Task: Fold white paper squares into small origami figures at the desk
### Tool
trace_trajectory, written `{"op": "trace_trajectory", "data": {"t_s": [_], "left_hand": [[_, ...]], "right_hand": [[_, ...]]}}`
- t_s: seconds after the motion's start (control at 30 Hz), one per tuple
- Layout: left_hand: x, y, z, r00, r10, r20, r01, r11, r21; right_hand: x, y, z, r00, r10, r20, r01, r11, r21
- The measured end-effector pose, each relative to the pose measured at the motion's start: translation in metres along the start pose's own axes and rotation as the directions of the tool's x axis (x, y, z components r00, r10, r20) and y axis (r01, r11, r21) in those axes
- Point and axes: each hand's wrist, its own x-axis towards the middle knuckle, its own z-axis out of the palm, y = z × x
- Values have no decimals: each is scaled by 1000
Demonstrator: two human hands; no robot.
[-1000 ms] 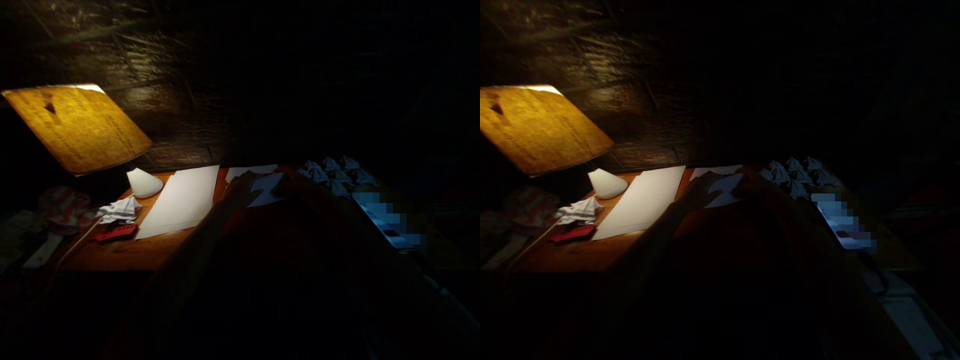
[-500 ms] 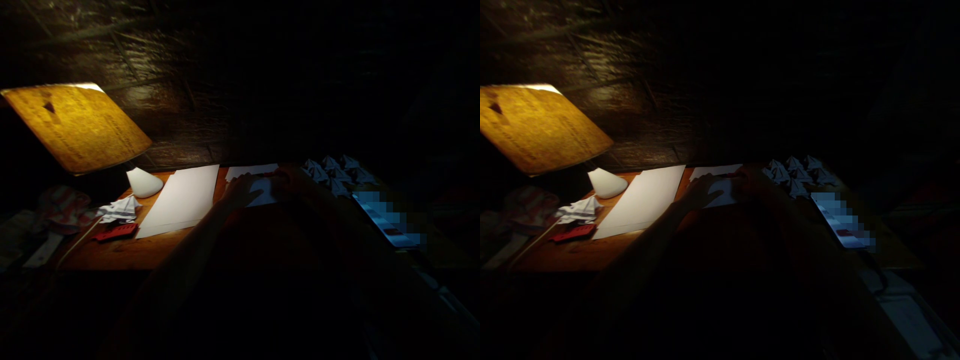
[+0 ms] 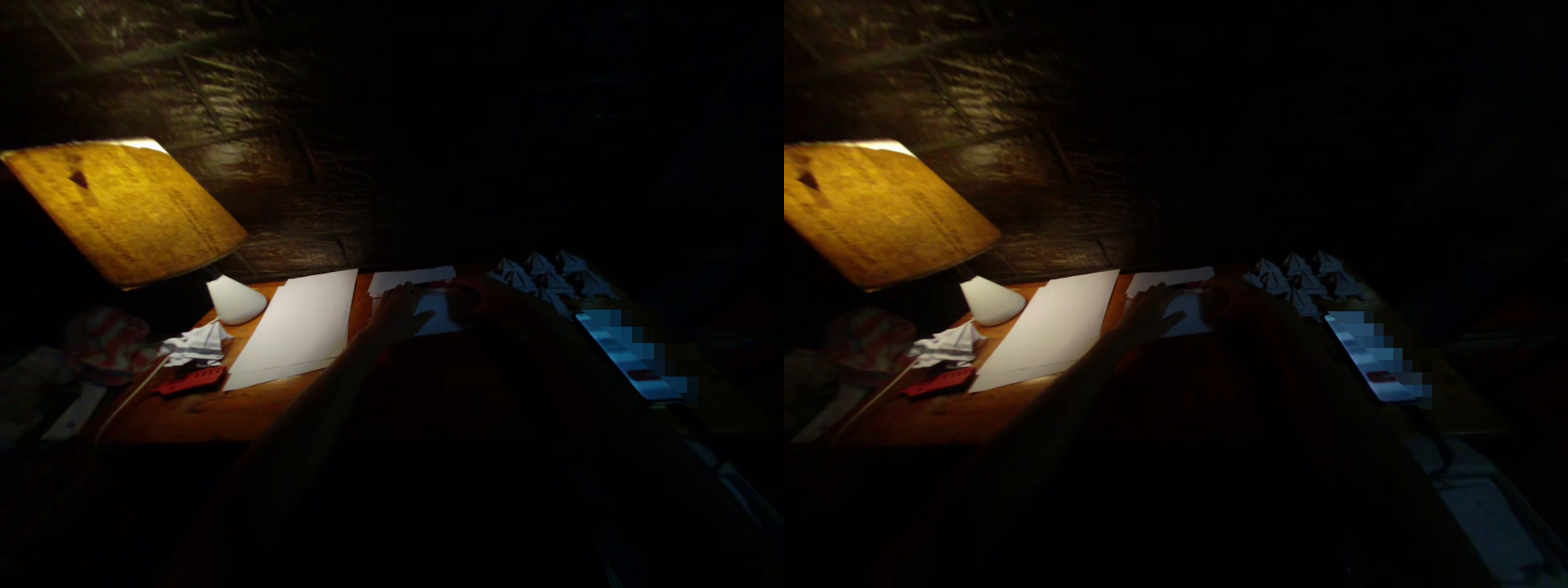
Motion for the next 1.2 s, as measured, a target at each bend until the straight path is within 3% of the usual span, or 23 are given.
{"op": "trace_trajectory", "data": {"t_s": [0.17,0.47,0.67,1.2], "left_hand": [[-1,0,-3,999,3,40,-6,997,72],[0,-2,-4,993,113,42,-114,993,25],[0,-2,-4,992,122,43,-121,993,-13],[1,-4,0,987,158,19,-158,987,-15]], "right_hand": [[-1,12,-7,997,-10,70,10,1000,1],[-4,10,-14,989,-20,147,8,997,83],[-8,0,-18,987,35,157,-45,997,59],[-6,2,-19,983,2,184,-14,998,65]]}}
